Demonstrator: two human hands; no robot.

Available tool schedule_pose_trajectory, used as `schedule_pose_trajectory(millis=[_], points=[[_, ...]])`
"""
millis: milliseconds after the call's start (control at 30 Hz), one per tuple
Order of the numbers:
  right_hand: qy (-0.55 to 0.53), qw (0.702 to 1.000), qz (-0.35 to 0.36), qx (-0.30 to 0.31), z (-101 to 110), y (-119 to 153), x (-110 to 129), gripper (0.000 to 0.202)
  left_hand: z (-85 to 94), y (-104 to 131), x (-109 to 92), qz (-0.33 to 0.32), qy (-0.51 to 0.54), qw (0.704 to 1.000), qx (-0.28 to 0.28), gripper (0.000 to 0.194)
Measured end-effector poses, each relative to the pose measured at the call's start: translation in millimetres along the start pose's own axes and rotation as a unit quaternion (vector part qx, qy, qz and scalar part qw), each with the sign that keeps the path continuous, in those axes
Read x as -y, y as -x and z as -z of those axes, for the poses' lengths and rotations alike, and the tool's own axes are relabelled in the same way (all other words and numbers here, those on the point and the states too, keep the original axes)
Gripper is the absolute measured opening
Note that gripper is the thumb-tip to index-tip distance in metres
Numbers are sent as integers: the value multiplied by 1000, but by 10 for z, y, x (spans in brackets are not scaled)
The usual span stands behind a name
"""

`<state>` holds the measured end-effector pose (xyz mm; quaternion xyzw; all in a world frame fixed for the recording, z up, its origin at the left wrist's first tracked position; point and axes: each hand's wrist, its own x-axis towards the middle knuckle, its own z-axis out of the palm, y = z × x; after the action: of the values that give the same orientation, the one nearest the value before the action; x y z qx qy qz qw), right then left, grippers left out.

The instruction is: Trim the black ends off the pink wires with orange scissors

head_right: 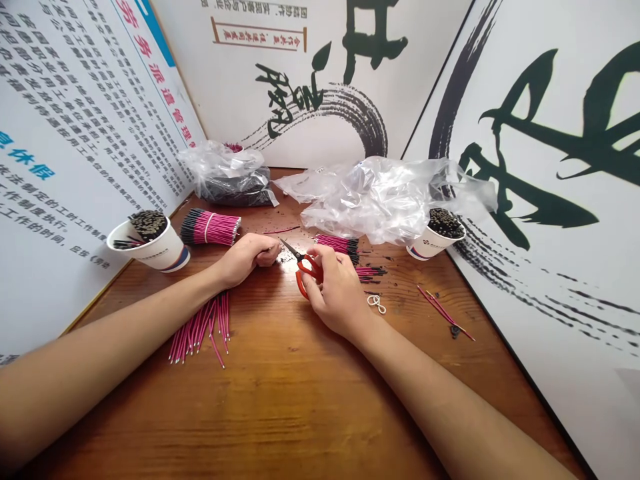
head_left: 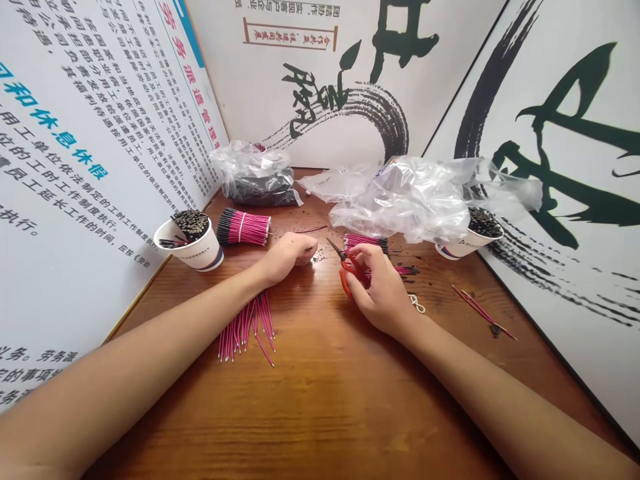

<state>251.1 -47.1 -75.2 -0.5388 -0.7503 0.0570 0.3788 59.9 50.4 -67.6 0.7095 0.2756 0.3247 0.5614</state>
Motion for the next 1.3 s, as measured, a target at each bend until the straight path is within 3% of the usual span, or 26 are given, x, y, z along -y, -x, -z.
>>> schedule_pose_trajectory(millis=[100, 300, 533, 1300], points=[[-7, 1000, 11, 28, 3, 5, 4, 22, -9, 8, -8, 16, 61, 998, -5, 35], [1, 999, 41, 20, 32, -15, 29, 20, -53, 45, -63, 74, 177, 981, 15, 25], [11, 998, 42, 39, 25, -11, 11, 18, -78, 21, -129, 142, 197, 969, 44, 30], [17, 999, 32, 40, 17, 11, -19, 20, -69, 16, -90, 109, 190, 974, 53, 29]])
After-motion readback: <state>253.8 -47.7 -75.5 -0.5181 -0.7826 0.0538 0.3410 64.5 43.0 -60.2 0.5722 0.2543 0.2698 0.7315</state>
